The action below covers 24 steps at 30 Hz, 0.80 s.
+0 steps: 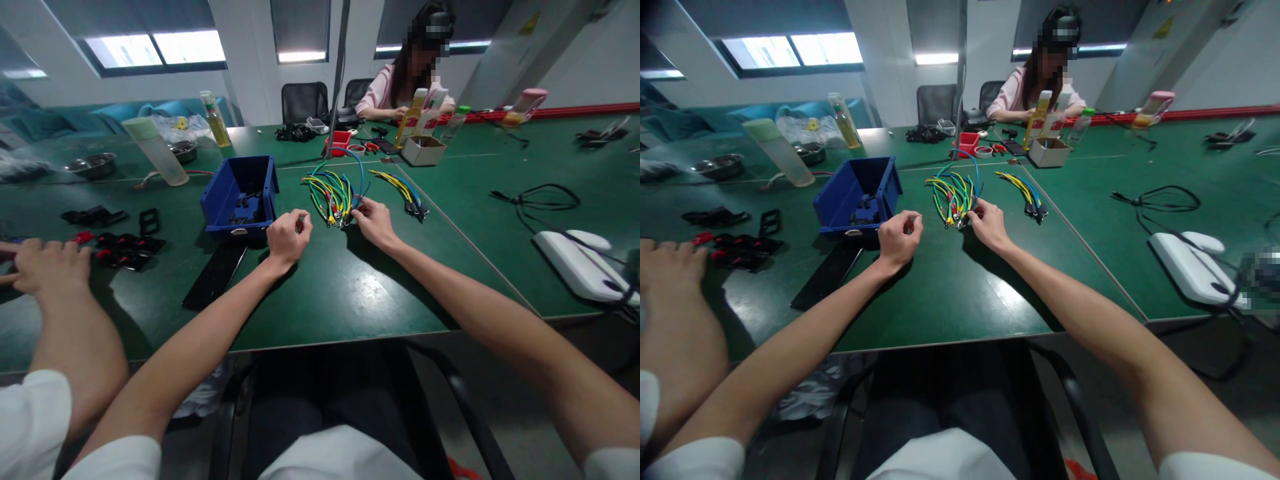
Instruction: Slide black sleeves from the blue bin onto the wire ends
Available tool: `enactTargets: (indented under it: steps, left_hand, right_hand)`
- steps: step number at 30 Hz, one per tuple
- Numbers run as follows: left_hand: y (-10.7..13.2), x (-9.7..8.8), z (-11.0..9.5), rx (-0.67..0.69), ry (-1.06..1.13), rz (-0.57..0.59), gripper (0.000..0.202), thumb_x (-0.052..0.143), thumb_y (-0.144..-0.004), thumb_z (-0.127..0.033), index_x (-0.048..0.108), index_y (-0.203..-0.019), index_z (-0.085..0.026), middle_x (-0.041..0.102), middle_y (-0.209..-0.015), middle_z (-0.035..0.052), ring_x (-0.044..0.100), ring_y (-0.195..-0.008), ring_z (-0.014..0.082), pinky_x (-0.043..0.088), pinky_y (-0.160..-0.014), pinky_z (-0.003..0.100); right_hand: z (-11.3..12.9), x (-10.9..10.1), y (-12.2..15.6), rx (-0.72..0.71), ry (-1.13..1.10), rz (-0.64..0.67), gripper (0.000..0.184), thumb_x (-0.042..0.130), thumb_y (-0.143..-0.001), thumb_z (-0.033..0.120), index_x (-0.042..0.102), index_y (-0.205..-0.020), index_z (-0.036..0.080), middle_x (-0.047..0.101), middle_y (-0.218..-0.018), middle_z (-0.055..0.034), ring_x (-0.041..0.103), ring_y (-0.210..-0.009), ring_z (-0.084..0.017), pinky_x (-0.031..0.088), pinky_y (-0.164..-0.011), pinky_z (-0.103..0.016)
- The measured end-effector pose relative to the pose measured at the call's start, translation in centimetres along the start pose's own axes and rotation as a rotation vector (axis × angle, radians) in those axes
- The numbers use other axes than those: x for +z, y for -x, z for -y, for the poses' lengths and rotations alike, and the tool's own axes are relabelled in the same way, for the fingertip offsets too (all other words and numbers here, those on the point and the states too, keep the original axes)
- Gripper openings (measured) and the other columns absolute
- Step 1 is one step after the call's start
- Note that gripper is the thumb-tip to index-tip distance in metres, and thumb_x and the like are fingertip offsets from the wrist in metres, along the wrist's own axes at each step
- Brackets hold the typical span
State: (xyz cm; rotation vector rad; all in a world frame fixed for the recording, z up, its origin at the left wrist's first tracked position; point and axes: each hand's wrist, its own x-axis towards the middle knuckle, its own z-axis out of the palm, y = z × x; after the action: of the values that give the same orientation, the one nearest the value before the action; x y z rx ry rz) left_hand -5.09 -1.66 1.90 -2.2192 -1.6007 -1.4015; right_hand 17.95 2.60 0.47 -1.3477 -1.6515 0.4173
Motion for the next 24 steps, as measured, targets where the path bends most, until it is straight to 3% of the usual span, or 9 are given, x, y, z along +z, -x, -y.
enactTargets:
  steps: [5, 10, 13, 17, 24]
  left_hand:
    - [-1.8, -1.4, 2.0, -0.068, -0.128, -0.157, 0.018, 0.045, -0.091, -0.024, 0.062, -0.091, -0.019, 0.062, -0.077, 0.0045, 0.057, -0.077, 0.0188, 0.042, -0.075, 0.030]
    - [-3.5, -3.8, 3.4, -0.257, -0.336, -0.143, 0.021, 0.042, -0.086, -0.016, 0.061, -0.095, -0.019, 0.065, -0.098, 0.0095, 0.056, -0.101, 0.0264, 0.041, -0.092, 0.037]
    - [-4.1, -4.7, 4.3, -0.367, -0.410, -0.057, 0.026, 0.040, -0.085, -0.016, 0.063, -0.096, -0.018, 0.066, -0.106, 0.0121, 0.056, -0.106, 0.0283, 0.041, -0.096, 0.039]
    - [-4.6, -5.2, 5.6, -0.438, -0.437, 0.165, 0.032, 0.038, -0.087, -0.022, 0.069, -0.097, -0.019, 0.069, -0.108, 0.0132, 0.060, -0.106, 0.0305, 0.046, -0.091, 0.041]
    - [-5.0, -5.5, 6.4, -0.439, -0.492, 0.496, 0.041, 0.040, -0.084, -0.031, 0.072, -0.108, -0.024, 0.070, -0.112, 0.0153, 0.064, -0.105, 0.0365, 0.048, -0.085, 0.046]
  right_hand:
    - [-1.7, -0.2, -0.8, 0.048, 0.047, -0.073, 0.046, 0.056, -0.076, 0.027, 0.067, -0.118, 0.012, 0.069, -0.077, -0.0058, 0.064, -0.067, -0.020, 0.052, -0.072, -0.034]
    - [-3.0, -0.9, -1.3, 0.132, 0.088, -0.144, 0.054, 0.053, -0.075, 0.029, 0.064, -0.125, 0.012, 0.070, -0.079, -0.0064, 0.063, -0.070, -0.020, 0.051, -0.076, -0.035]
    - [-3.5, -1.3, -1.2, 0.172, 0.093, -0.178, 0.055, 0.050, -0.074, 0.030, 0.065, -0.124, 0.014, 0.068, -0.075, -0.0050, 0.062, -0.069, -0.021, 0.051, -0.073, -0.034]
    - [-3.7, -2.0, -0.9, 0.213, 0.120, -0.206, 0.058, 0.048, -0.075, 0.031, 0.062, -0.128, 0.014, 0.068, -0.076, -0.0052, 0.062, -0.070, -0.021, 0.050, -0.074, -0.033]
    - [-3.6, -3.6, -0.3, 0.200, 0.295, -0.238, 0.045, 0.048, -0.079, 0.030, 0.068, -0.116, 0.013, 0.072, -0.086, -0.0104, 0.065, -0.078, -0.024, 0.049, -0.081, -0.034]
